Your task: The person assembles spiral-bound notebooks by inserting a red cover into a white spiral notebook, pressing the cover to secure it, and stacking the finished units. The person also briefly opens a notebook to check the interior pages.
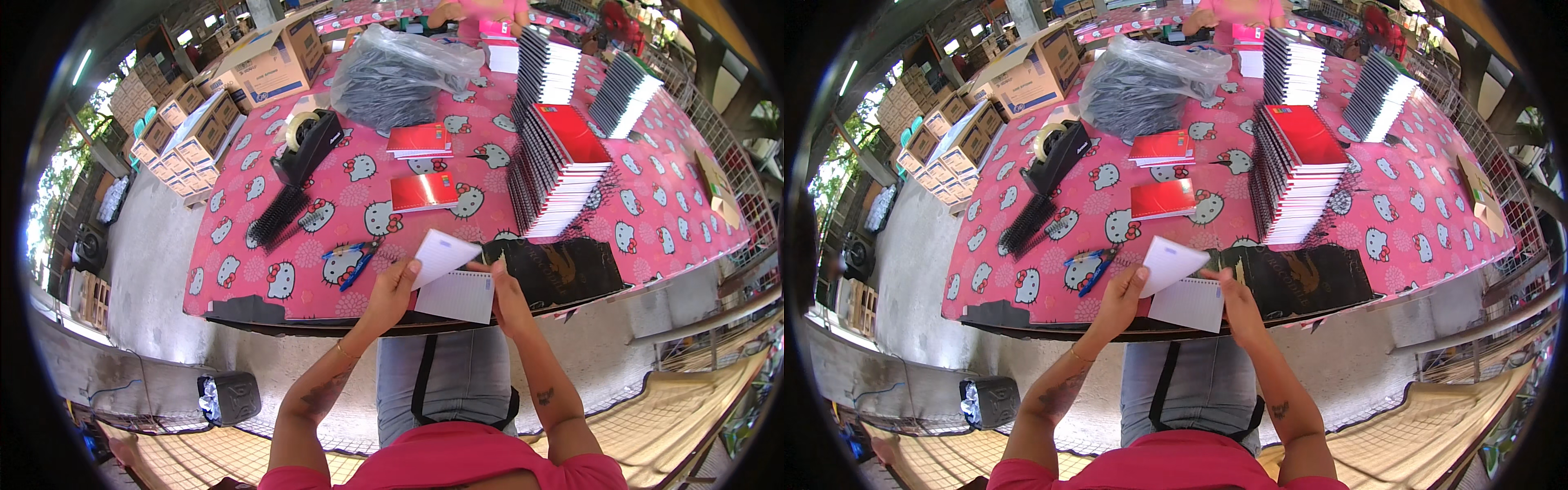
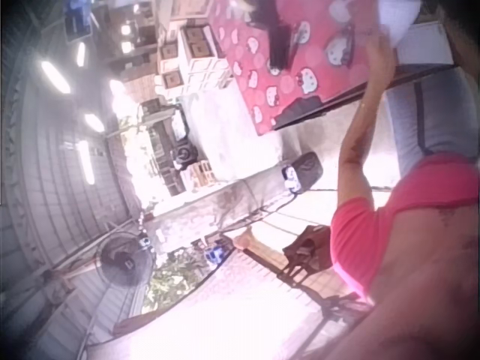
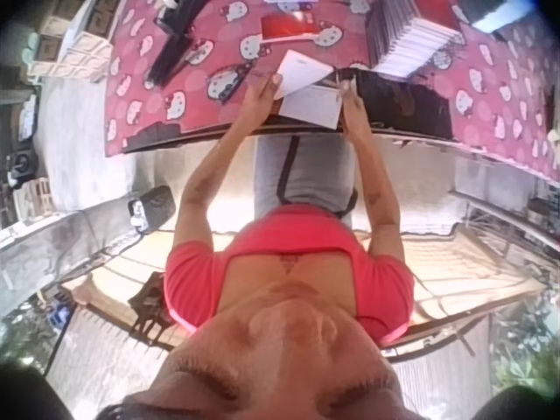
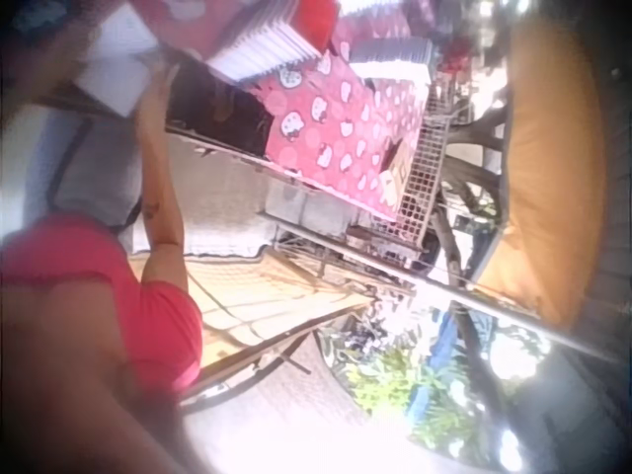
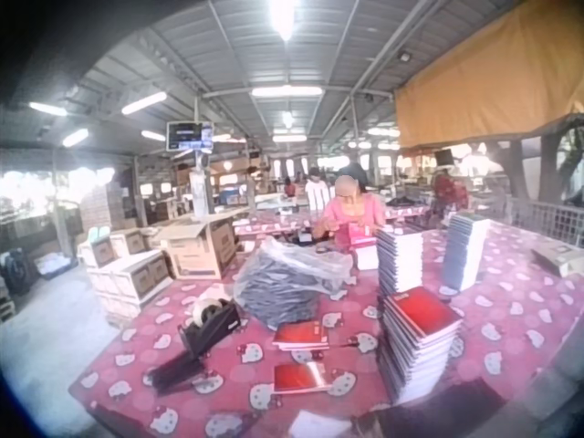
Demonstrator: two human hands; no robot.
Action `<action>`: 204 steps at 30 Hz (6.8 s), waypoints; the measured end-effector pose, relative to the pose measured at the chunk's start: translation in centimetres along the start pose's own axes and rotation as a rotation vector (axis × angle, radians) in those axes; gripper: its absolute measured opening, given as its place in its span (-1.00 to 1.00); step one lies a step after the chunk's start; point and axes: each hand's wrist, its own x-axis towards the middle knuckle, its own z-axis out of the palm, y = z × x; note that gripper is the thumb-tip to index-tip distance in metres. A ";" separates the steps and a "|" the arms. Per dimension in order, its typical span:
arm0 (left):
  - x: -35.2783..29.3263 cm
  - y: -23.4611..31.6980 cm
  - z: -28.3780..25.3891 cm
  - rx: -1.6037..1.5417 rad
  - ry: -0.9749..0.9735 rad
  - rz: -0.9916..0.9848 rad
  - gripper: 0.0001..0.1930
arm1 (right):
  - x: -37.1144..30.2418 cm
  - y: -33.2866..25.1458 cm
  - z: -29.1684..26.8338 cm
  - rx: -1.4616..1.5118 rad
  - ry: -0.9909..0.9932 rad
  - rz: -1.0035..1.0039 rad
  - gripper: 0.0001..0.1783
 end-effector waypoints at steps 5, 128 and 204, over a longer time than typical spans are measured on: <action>0.4 0.2 1.5 -0.134 0.206 0.138 -0.67 | -1.7 -0.8 1.1 -1.075 0.217 -0.786 -0.48; -1.3 2.7 0.6 0.262 -0.276 0.285 -0.87 | -4.6 2.4 1.0 -0.892 0.280 -1.030 -0.81; 1.5 4.2 0.7 0.626 -0.367 0.362 -0.62 | -5.0 -2.1 -1.6 -0.914 -0.043 -0.645 0.16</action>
